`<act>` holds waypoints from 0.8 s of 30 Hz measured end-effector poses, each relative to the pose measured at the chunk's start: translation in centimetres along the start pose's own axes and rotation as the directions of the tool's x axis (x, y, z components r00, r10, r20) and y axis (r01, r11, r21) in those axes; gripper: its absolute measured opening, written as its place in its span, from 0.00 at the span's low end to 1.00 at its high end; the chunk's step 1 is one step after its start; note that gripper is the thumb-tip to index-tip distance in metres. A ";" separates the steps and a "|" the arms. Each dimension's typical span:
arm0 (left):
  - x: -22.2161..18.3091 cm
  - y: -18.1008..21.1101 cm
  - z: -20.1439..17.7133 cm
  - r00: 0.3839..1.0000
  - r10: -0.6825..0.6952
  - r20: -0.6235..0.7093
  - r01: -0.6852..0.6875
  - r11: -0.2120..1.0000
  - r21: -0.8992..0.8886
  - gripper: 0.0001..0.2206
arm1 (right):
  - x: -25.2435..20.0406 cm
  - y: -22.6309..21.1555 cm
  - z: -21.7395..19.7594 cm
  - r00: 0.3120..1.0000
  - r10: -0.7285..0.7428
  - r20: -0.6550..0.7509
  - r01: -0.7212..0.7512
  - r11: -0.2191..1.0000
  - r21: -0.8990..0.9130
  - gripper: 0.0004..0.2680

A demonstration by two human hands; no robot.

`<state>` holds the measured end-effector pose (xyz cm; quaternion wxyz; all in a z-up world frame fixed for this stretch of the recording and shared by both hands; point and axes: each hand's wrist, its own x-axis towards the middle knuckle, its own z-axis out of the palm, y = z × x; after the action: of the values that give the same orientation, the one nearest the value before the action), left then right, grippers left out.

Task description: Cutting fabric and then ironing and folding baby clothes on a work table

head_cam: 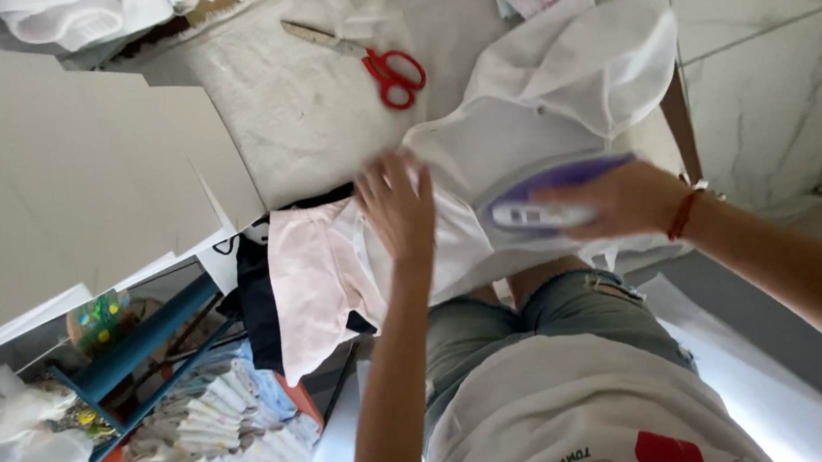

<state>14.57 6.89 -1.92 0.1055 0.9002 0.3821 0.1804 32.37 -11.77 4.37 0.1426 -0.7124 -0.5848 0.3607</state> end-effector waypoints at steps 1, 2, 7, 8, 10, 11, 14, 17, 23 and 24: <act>-2.3 0.4 1.0 1.000 -0.005 -0.011 0.005 1.000 -0.002 0.19 | 0.1 -0.1 -0.1 1.000 -0.006 0.000 0.006 1.000 -0.011 0.19; -4.8 0.7 1.8 0.998 0.041 -0.043 -0.045 0.994 -0.098 0.10 | 0.2 -0.4 -0.1 0.997 -0.023 -0.076 0.010 0.985 -0.172 0.19; -12.9 5.3 0.5 0.972 -0.014 0.237 0.090 0.945 -0.315 0.11 | 3.1 -1.9 -0.8 0.872 0.477 -0.104 -0.488 0.840 -0.238 0.18; -13.9 5.5 0.6 0.788 -0.090 0.609 0.456 0.749 -0.480 0.06 | 3.6 -1.0 0.0 0.874 0.464 -0.147 -0.486 0.849 -0.209 0.18; -16.0 6.2 1.7 0.477 -0.007 0.879 0.788 0.447 -0.424 0.08 | 4.0 -0.2 0.5 0.873 0.450 -0.186 -0.480 0.858 -0.180 0.18; -17.1 6.6 2.6 0.320 -0.153 0.935 0.947 0.092 -0.309 0.12 | 4.0 -0.4 0.3 0.906 0.381 -0.185 -0.409 0.902 -0.142 0.16; -16.9 8.4 4.7 0.148 -0.210 0.966 0.924 -0.319 -0.211 0.18 | 4.7 -0.2 -0.3 0.948 0.275 -0.159 -0.300 0.941 -0.160 0.17; -16.3 10.8 5.1 0.206 -0.189 0.960 0.886 -0.381 -0.265 0.18 | 4.3 -0.3 -0.5 0.965 0.249 -0.088 -0.262 0.940 -0.216 0.19; -22.4 11.8 11.4 0.070 -0.127 0.989 0.966 -0.240 -0.099 0.26 | 4.8 -1.0 -2.2 0.977 0.209 0.036 -0.197 0.958 -0.207 0.20; -21.8 12.1 10.8 0.023 -0.106 0.994 0.976 -0.215 -0.045 0.26 | 5.0 -1.0 -2.7 0.980 0.182 0.078 -0.167 0.970 -0.175 0.20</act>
<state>12.77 -17.78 -13.12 0.7886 0.2287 0.5541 -0.1368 33.75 -6.20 5.08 0.0224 -0.7529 -0.5541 0.3543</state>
